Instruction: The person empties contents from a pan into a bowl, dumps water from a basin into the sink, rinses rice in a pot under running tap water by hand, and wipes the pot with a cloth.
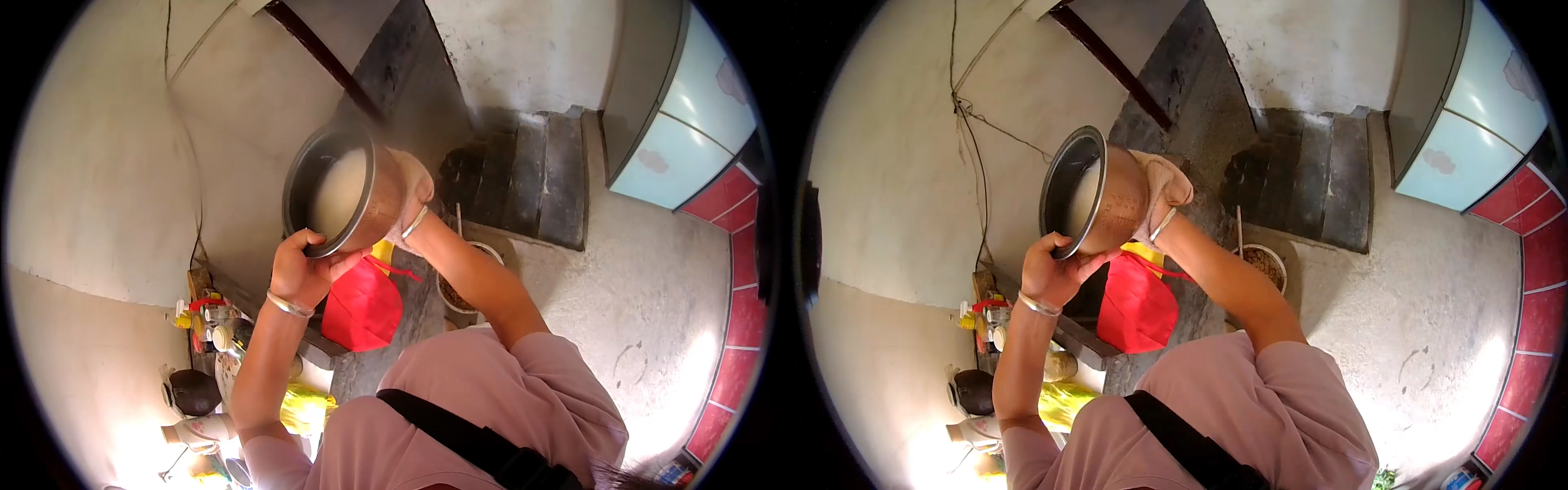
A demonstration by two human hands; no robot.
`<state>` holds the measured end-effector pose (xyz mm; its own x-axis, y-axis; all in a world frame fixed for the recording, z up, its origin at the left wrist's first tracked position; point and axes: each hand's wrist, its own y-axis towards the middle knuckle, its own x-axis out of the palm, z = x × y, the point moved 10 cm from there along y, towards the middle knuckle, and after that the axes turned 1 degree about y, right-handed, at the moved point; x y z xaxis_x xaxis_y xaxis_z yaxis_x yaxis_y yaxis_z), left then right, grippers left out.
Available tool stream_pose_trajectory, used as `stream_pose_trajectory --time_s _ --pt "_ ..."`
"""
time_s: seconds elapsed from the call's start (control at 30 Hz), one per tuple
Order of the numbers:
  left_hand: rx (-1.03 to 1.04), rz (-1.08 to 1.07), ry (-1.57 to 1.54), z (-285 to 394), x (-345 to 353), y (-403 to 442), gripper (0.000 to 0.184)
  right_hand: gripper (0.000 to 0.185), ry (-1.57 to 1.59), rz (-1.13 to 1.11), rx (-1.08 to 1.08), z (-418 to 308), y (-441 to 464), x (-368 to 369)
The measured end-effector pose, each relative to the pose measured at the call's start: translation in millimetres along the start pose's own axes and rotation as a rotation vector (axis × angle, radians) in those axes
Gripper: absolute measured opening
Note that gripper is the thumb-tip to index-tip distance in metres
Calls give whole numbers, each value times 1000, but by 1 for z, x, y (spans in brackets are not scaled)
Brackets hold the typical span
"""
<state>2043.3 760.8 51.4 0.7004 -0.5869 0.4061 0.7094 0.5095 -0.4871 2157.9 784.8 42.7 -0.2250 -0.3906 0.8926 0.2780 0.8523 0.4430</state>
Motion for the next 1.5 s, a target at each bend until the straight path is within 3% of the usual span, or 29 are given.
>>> stream_pose_trajectory --time_s 0.1,0.3,0.43,0.53,0.6,0.67,0.7,0.77,0.83,0.87,0.97,1.0,1.1,1.2,1.33,1.5 --pt "56 43 35 3 -4 10 48 28 105 139 28 11 -6 -11" --pt "34 11 1 8 -5 26 48 30 186 342 -6 20 -21 -29" --pt "40 11 5 9 -10 32 45 29 153 378 -149 14 -27 -38" --pt "70 32 -1 14 -13 38 39 28 -335 365 -297 -6 -29 -38" --pt "74 39 -7 16 -16 43 39 23 -305 505 -175 6 -37 -58" --pt "63 33 -44 14 -18 48 39 19 -640 627 -186 7 -48 -81" --pt "58 29 -62 14 -19 50 39 17 -993 668 -259 7 -51 -97" --pt "76 98 -78 15 -13 47 37 14 -1659 572 -500 1 -58 -59" --pt "91 126 -88 15 -11 47 34 14 -2248 243 -850 10 -73 35" --pt "97 119 -89 14 -12 48 32 19 -2323 208 -259 23 -56 11" --pt "91 15 -138 4 -28 59 28 22 -2278 115 -782 35 -67 12" --pt "86 -33 -161 3 -29 61 27 26 -2300 145 -778 33 -69 18" --pt "56 -95 -158 -2 -23 56 28 26 -1863 185 -456 11 -54 13" --pt "71 120 35 -1 -13 41 32 27 -2063 213 -352 -14 -44 19" --pt "66 129 105 0 -10 31 36 26 -2162 236 -282 -40 -19 -11" --pt "88 171 222 3 -9 14 35 24 -1537 96 -347 -73 1 -9"
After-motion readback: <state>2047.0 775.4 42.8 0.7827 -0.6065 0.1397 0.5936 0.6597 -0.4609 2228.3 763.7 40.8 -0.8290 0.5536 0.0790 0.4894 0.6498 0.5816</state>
